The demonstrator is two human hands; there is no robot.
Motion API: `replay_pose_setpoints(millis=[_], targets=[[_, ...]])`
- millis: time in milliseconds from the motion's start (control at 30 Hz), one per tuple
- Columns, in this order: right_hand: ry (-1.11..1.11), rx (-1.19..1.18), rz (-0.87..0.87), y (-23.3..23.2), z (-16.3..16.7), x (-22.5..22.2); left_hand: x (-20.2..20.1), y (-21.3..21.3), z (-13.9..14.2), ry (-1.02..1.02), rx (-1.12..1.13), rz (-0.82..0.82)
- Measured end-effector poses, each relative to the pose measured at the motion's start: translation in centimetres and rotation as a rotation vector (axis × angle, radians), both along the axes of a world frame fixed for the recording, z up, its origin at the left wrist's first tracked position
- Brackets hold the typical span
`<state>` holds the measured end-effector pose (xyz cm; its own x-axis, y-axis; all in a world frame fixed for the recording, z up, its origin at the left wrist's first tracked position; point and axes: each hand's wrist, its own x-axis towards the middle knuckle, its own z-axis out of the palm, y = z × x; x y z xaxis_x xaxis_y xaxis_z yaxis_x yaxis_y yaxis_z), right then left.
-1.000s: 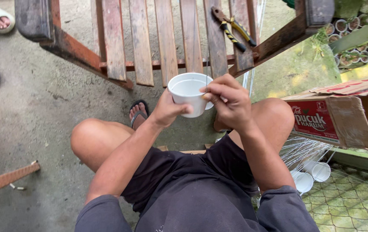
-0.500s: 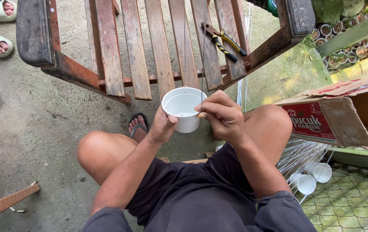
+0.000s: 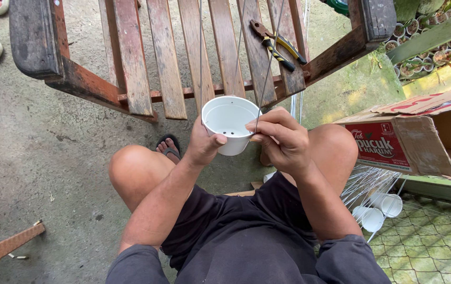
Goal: The person sits on the ground and uses pliers to bend the ends of metal rods into hooks. They then insert the rods through holes in a white plastic pot to create a hanging assembly.
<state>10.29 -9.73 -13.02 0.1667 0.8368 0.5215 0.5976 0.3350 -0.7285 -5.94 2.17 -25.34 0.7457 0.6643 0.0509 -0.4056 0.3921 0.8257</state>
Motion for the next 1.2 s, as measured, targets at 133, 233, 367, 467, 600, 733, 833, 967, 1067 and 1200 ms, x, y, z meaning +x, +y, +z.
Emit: replay_pose_setpoints(millis=[133, 233, 367, 467, 600, 733, 833, 967, 1067, 1200], targets=[[-0.038, 0.062, -0.06, 0.1, 0.1, 0.2, 1.0, 0.0, -0.3, -0.011, -0.004, -0.026], [-0.059, 0.101, -0.098, 0.1, 0.3, 0.4, 1.7, -0.3, -0.5, -0.006, -0.023, -0.03], [-0.1, 0.125, -0.109, -0.1, 0.6, 0.6, 2.4, -0.4, 0.0, -0.035, -0.02, -0.085], [-0.129, 0.125, -0.098, -0.6, 1.1, 0.9, 2.7, -0.4, 1.2, -0.048, -0.002, -0.139], [-0.138, 0.109, -0.093, -1.3, 1.5, 1.1, 2.1, -0.5, 2.6, -0.056, 0.045, -0.189], [-0.18, 0.117, -0.086, -1.9, 1.7, 0.8, 1.3, -0.7, 3.5, 0.005, 0.135, -0.166], [-0.195, 0.121, -0.108, -2.1, 1.8, 0.3, 0.9, -0.7, 4.0, 0.023, 0.166, -0.162], [-0.171, 0.1, -0.127, -2.2, 2.1, -0.2, 0.5, -0.7, 4.6, 0.014, 0.171, -0.136], [-0.088, 0.091, -0.15, -1.6, 2.6, 0.1, 0.5, -0.8, 4.9, 0.003, 0.187, -0.107], [0.356, -0.137, -0.23, 0.5, 3.7, 1.9, 0.9, -0.6, 5.0, 0.006, 0.2, -0.093]])
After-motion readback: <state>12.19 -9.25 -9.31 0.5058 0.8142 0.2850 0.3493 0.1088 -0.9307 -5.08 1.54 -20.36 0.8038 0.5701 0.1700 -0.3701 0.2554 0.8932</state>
